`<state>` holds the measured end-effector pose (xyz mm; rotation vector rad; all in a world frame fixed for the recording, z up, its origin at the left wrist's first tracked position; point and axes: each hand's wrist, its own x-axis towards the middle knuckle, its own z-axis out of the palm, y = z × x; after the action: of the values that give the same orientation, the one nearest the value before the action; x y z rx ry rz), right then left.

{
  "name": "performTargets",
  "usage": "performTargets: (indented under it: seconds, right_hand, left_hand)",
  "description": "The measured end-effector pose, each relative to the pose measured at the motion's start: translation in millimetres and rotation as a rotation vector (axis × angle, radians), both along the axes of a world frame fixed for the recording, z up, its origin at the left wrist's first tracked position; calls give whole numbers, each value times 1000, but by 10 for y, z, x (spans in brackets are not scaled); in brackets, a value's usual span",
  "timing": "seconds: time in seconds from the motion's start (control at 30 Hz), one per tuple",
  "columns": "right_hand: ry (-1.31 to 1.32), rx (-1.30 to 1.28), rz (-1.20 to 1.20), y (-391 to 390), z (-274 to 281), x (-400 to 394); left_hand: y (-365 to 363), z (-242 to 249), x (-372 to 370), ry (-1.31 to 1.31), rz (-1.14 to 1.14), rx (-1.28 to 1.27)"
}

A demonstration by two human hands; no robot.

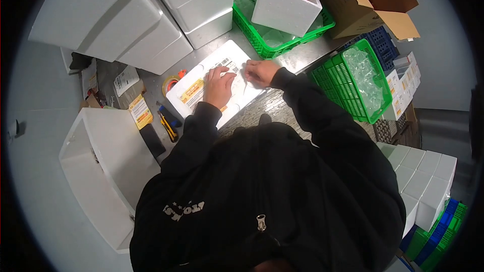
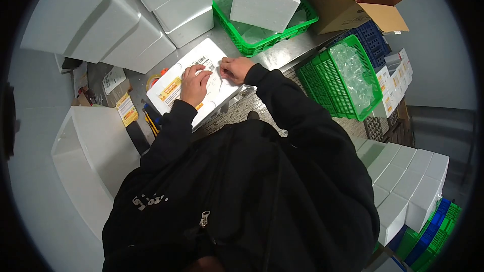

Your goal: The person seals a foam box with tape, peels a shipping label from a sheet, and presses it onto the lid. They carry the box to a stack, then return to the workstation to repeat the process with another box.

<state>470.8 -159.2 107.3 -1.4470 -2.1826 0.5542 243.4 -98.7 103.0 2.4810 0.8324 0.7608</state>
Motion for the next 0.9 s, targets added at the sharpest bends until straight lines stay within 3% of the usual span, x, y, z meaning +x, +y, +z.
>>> performTargets:
  seconds: [0.4, 0.6, 0.7, 0.9]
  right_hand:
    - [-244, -15, 182, 242, -2, -12]
    - [-346, -237, 29, 250, 113, -124]
    - [-286, -379, -53, 257, 72, -139]
    - [212, -426, -266, 58, -137, 144]
  left_hand:
    - [-6, -2, 33, 48, 7, 23]
    - [5, 9, 26, 62, 9, 26]
    - [1, 8, 34, 73, 15, 20]
    - [13, -16, 26, 73, 26, 40]
